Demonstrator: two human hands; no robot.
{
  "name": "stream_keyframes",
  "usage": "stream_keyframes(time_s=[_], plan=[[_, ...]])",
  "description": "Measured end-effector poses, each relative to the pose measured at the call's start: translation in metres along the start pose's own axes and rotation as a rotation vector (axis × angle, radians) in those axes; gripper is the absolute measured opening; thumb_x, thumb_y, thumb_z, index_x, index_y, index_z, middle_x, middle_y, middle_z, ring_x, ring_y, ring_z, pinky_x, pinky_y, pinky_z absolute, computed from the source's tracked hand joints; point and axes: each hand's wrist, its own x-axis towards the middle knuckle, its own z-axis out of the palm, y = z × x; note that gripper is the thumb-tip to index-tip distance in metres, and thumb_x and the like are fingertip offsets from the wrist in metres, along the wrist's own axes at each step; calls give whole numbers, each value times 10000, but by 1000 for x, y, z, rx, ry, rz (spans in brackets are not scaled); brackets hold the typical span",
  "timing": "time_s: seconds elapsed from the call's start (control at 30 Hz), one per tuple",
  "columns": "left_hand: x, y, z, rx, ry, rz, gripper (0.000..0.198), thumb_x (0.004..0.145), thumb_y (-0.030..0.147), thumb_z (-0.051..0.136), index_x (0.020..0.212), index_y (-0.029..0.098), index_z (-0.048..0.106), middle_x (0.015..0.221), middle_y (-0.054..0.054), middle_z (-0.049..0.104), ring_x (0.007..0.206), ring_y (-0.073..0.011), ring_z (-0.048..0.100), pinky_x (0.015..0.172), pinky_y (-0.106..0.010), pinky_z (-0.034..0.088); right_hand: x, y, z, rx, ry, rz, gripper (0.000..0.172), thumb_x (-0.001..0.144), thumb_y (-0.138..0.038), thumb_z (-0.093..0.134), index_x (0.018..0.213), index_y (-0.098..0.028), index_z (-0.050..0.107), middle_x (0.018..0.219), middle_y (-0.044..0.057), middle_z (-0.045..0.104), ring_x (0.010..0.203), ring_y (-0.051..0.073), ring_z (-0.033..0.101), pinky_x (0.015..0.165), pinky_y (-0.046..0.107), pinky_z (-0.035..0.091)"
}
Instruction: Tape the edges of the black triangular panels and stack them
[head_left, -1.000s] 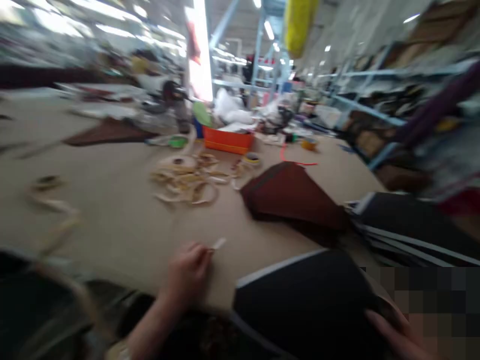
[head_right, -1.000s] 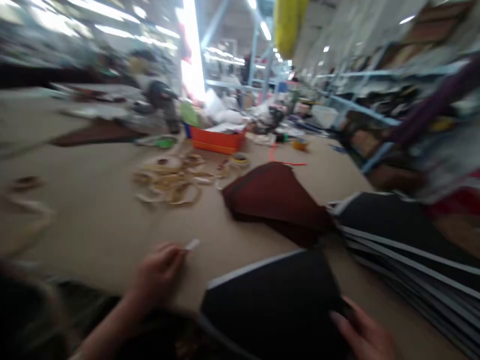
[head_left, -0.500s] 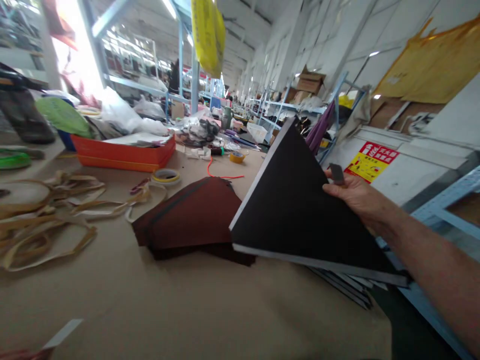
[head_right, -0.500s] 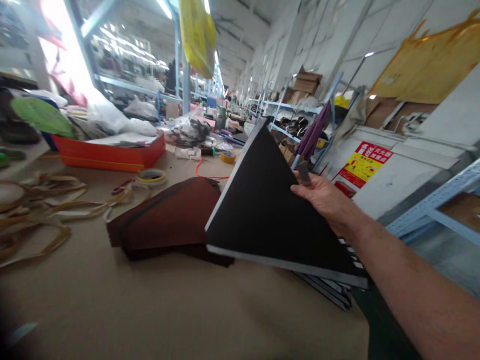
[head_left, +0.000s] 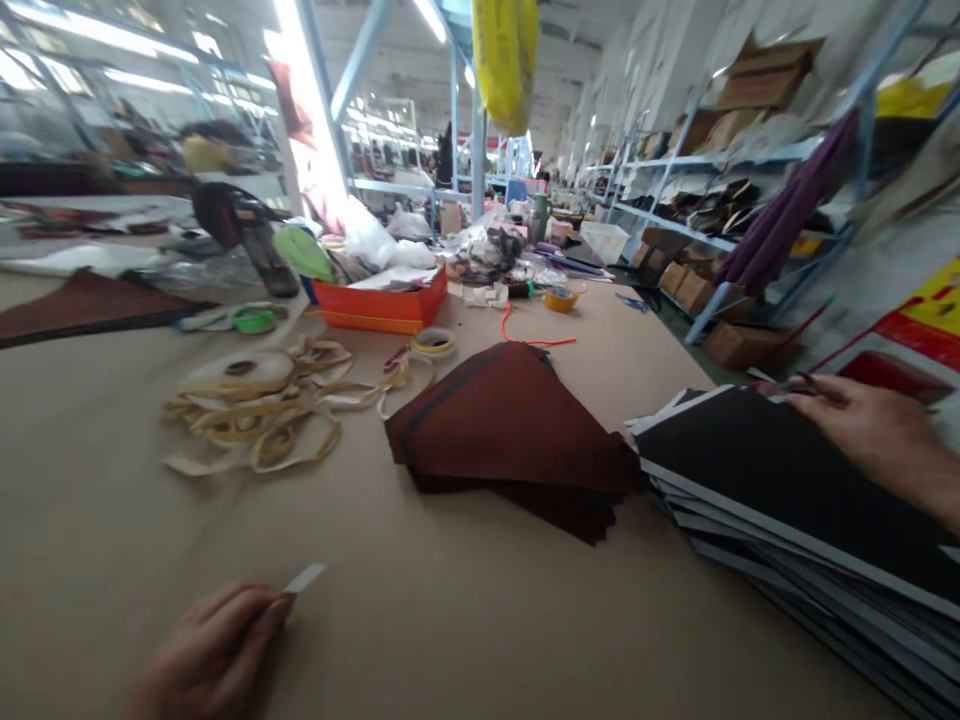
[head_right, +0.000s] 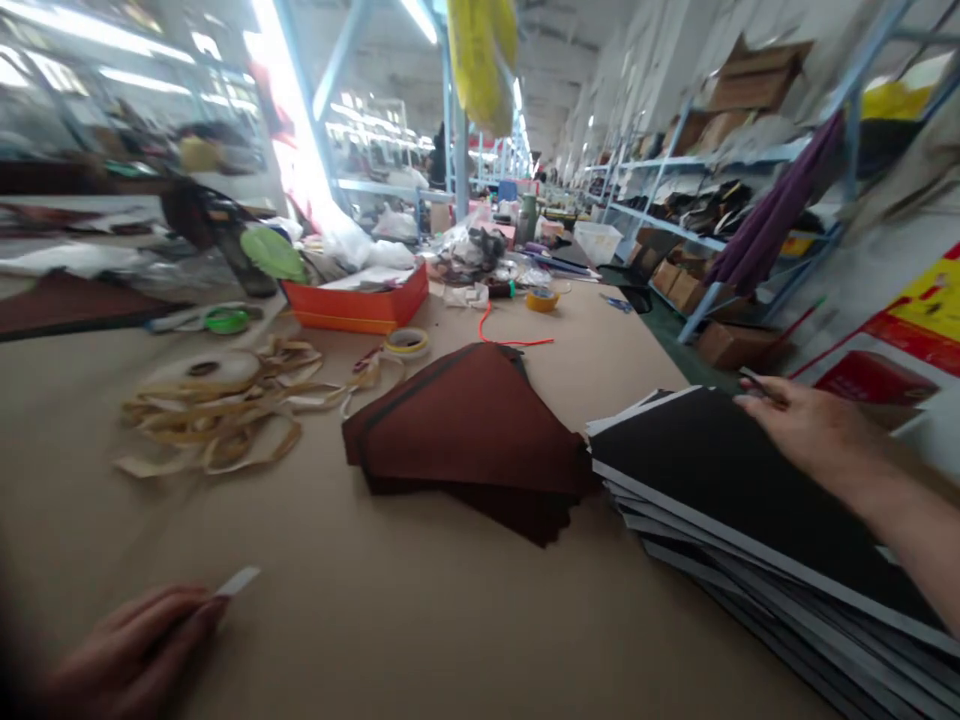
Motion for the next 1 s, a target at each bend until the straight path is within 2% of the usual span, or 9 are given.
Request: stream_keyframes(time_s=[0.07, 0.13, 0.23, 0.33, 0.47, 0.6, 0.77, 0.87, 1.0], plan=[[-1, 2, -4, -30, -29, -30, 367, 832, 547, 484, 786, 226, 654, 844, -17, 673, 819, -163, 618, 741, -240, 496, -26, -61, 20, 131, -85, -256, 324, 816, -444, 524, 1004, -214, 651, 907, 102, 701, 830, 294, 662, 755, 424, 520], [-1, 11, -7, -59, -29, -50, 280, 836, 468, 516, 781, 223, 640, 845, -18, 657, 829, -168, 603, 750, -248, 481, -58, -124, 46, 204, -290, -641, 286, 871, -337, 505, 1098, -217, 631, 1052, 79, 673, 939, 228, 647, 825, 331, 504], [0, 27, -12, -109, -46, -53, 268, 866, 391, 483, 712, 208, 605, 776, -21, 618, 791, -164, 578, 728, -256, 460, -95, -191, 84, -39, -327, -852, 379, 826, -207, 556, 1204, -211, 586, 1008, 64, 658, 750, 182, 666, 630, 266, 502], [0, 34, -15, -126, -77, -80, 299, 901, 358, 426, 698, 193, 570, 760, -28, 593, 778, -163, 556, 729, -272, 441, -105, -212, 111, -245, -237, -885, 440, 796, -200, 602, 1234, -169, 568, 934, 70, 645, 655, 180, 655, 519, 258, 460], [-2, 34, -15, -131, -67, -101, 305, 915, 341, 403, 692, 188, 541, 756, -30, 579, 775, -163, 538, 724, -281, 425, -95, -206, 119, -266, -226, -961, 425, 788, -130, 563, 1210, -169, 576, 961, 72, 639, 704, 174, 665, 559, 248, 474], [-3, 33, -14, -152, -67, -94, 295, 911, 342, 407, 694, 188, 533, 767, -35, 580, 790, -175, 534, 735, -296, 417, -90, -209, 109, -308, -313, -943, 305, 841, -88, 465, 1052, -227, 636, 926, 33, 631, 648, 147, 658, 519, 237, 432], [-2, 33, -14, -164, -63, -101, 297, 908, 356, 411, 687, 193, 523, 771, -31, 580, 795, -180, 542, 733, -299, 415, -74, -235, 78, -354, -250, -803, 287, 913, -121, 376, 981, -243, 627, 922, 31, 649, 669, 155, 654, 487, 244, 354], [-2, 33, -14, -170, -46, -99, 302, 904, 362, 417, 677, 194, 524, 764, -30, 583, 786, -181, 547, 727, -299, 418, -56, -252, 43, -354, -159, -745, 263, 924, -175, 382, 982, -245, 628, 862, 40, 679, 673, 188, 655, 492, 263, 353], [0, 31, -13, -189, -7, -77, 312, 892, 363, 429, 654, 194, 539, 731, -34, 594, 749, -181, 562, 692, -291, 429, -33, -266, -25, -379, 33, -710, 280, 927, -225, 400, 1078, -238, 636, 936, 67, 705, 705, 215, 661, 528, 273, 399]])
